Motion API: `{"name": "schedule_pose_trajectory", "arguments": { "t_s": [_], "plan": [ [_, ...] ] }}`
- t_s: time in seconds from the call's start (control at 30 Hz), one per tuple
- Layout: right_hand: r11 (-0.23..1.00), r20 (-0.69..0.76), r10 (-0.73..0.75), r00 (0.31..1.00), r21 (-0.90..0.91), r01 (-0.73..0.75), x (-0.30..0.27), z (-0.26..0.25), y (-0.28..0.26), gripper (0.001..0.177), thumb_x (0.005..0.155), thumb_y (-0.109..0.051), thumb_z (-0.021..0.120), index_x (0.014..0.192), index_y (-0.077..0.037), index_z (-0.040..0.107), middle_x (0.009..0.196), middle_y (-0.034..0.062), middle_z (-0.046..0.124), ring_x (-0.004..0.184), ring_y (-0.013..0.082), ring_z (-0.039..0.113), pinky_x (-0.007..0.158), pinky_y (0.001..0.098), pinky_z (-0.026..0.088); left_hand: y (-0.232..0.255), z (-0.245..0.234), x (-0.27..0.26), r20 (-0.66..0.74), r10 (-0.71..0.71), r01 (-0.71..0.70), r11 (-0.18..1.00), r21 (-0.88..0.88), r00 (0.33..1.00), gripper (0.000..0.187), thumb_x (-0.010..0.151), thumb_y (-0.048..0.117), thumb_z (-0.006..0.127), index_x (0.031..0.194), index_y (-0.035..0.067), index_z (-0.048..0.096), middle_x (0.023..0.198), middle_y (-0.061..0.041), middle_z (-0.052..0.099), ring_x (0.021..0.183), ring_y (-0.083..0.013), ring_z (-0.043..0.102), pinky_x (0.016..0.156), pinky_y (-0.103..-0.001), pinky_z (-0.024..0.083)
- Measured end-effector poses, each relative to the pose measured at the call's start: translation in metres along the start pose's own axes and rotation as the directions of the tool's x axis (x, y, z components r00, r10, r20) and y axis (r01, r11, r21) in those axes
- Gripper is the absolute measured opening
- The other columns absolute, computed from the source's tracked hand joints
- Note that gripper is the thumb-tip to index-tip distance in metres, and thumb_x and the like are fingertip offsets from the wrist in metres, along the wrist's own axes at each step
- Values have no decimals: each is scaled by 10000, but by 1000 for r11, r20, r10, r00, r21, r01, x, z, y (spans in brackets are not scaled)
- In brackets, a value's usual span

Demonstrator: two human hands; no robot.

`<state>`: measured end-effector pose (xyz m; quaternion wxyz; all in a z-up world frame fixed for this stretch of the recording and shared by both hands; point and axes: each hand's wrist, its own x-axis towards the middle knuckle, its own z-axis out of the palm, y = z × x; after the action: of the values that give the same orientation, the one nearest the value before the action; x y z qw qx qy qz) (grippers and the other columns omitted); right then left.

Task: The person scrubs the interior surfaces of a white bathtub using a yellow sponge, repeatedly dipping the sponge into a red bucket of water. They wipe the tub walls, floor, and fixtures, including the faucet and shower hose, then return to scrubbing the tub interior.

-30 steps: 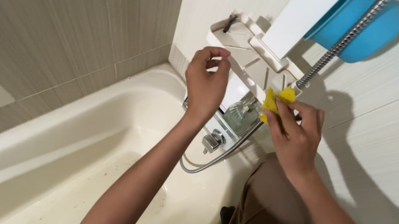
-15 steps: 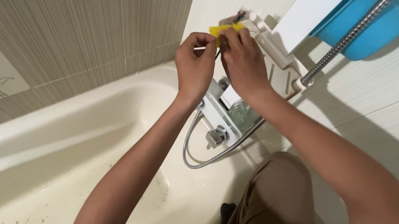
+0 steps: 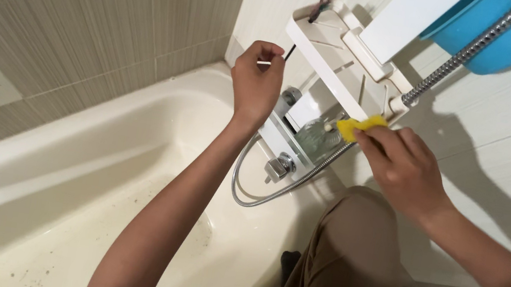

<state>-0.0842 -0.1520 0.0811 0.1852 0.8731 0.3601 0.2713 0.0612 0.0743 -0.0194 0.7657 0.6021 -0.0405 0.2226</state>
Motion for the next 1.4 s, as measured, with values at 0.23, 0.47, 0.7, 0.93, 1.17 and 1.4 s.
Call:
{"name": "schedule_pose_trajectory", "arguments": {
  "t_s": [0.23, 0.47, 0.7, 0.93, 1.17, 1.4],
  "plan": [
    [608, -86, 707, 702, 581, -540, -35, 50, -40, 174, 979, -48, 772, 1152, -51, 764, 957, 66, 656, 780, 121, 626, 614, 231, 497, -7, 19, -13, 183, -117, 102, 991, 88, 976, 148, 885, 95, 637, 988, 21, 713, 891, -110, 769, 726, -187, 746, 661, -311, 581],
    [15, 225, 927, 300, 777, -629, -35, 133, -67, 248, 984, -81, 743, 1205, 31, 750, 915, 81, 683, 765, 76, 601, 666, 225, 500, -15, 24, -24, 469, 15, -126, 970, 206, 883, 229, 856, 87, 642, 1053, 23, 739, 957, -137, 781, 791, -257, 766, 740, -349, 608],
    [314, -45, 923, 381, 661, -682, -13, 176, -85, 244, 1009, -11, 671, 1245, 4, 731, 1022, 114, 605, 867, 193, 620, 728, 324, 507, -11, 45, -51, 612, 115, -339, 903, 264, 783, 206, 872, 132, 703, 1040, 22, 750, 1012, -166, 726, 903, -362, 712, 774, -467, 557],
    [168, 37, 921, 388, 861, -480, -23, 191, -75, 224, 1024, 47, 627, 1241, 26, 675, 1171, 123, 584, 1037, 220, 619, 872, 329, 545, -18, 57, -59, 591, 121, -418, 817, 397, 797, 135, 858, 58, 645, 935, 35, 753, 968, -161, 737, 867, -363, 713, 826, -485, 560],
    [373, 167, 806, 569, 603, -705, -26, 186, -48, 427, 911, 47, 646, 1334, 49, 591, 1126, 185, 651, 1057, 292, 623, 892, 380, 508, -23, 57, -60, 593, 141, -424, 826, 371, 793, 153, 839, 19, 631, 907, 31, 767, 961, -172, 741, 861, -364, 716, 806, -477, 569],
    [109, 110, 951, 290, 756, -646, -35, 217, -57, 93, 1019, -28, 621, 1035, 50, 669, 1094, 171, 643, 969, 265, 661, 850, 412, 551, -21, 55, -55, 605, 120, -386, 861, 331, 787, 169, 811, 12, 654, 927, 21, 777, 993, -186, 743, 889, -378, 712, 813, -468, 574]
  ]
}}
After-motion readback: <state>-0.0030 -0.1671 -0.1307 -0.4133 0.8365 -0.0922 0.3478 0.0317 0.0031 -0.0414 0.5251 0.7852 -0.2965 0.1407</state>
